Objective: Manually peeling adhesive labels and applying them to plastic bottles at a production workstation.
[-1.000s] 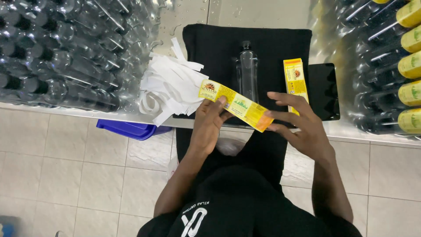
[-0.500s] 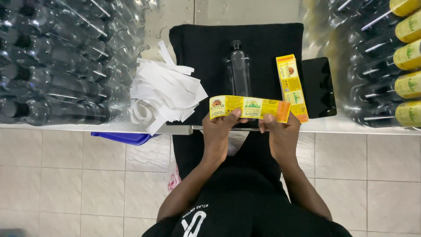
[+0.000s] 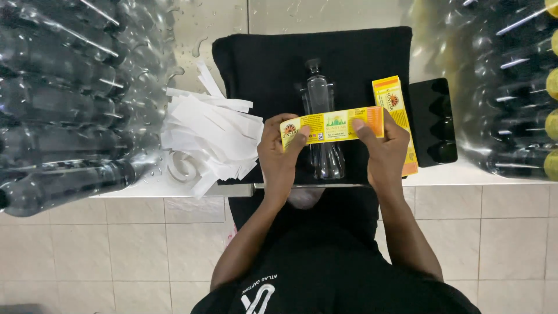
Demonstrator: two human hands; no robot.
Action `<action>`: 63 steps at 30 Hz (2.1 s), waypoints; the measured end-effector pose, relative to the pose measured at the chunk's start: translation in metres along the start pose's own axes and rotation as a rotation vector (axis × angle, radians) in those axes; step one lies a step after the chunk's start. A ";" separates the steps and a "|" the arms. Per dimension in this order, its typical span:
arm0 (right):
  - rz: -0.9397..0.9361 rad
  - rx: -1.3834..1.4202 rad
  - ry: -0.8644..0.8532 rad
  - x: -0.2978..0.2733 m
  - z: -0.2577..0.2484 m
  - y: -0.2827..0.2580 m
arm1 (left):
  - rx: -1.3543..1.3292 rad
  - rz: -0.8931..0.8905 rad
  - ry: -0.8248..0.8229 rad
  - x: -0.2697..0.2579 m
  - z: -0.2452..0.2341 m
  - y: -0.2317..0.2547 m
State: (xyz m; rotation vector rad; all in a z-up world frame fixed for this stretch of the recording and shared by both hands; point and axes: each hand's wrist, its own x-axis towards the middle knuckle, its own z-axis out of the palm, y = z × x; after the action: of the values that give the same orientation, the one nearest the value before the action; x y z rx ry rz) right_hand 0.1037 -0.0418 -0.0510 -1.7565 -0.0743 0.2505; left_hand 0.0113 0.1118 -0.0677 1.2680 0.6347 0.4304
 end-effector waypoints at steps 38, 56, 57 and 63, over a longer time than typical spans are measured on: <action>0.185 0.023 -0.087 0.037 -0.005 0.025 | -0.128 -0.138 -0.056 0.026 0.004 -0.015; -0.037 -0.172 -0.062 0.027 0.014 0.007 | -0.049 0.026 -0.044 0.020 0.021 -0.019; -0.072 -0.197 -0.066 0.027 0.014 0.009 | -0.086 0.027 -0.024 0.019 0.024 -0.021; -0.092 -0.210 -0.040 0.022 0.013 0.010 | -0.230 -0.031 0.020 0.009 0.042 -0.016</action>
State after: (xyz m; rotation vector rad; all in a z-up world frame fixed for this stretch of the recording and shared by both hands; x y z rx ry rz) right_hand 0.1216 -0.0276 -0.0659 -1.9510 -0.2159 0.2168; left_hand 0.0453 0.0821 -0.0781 1.0353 0.6026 0.4774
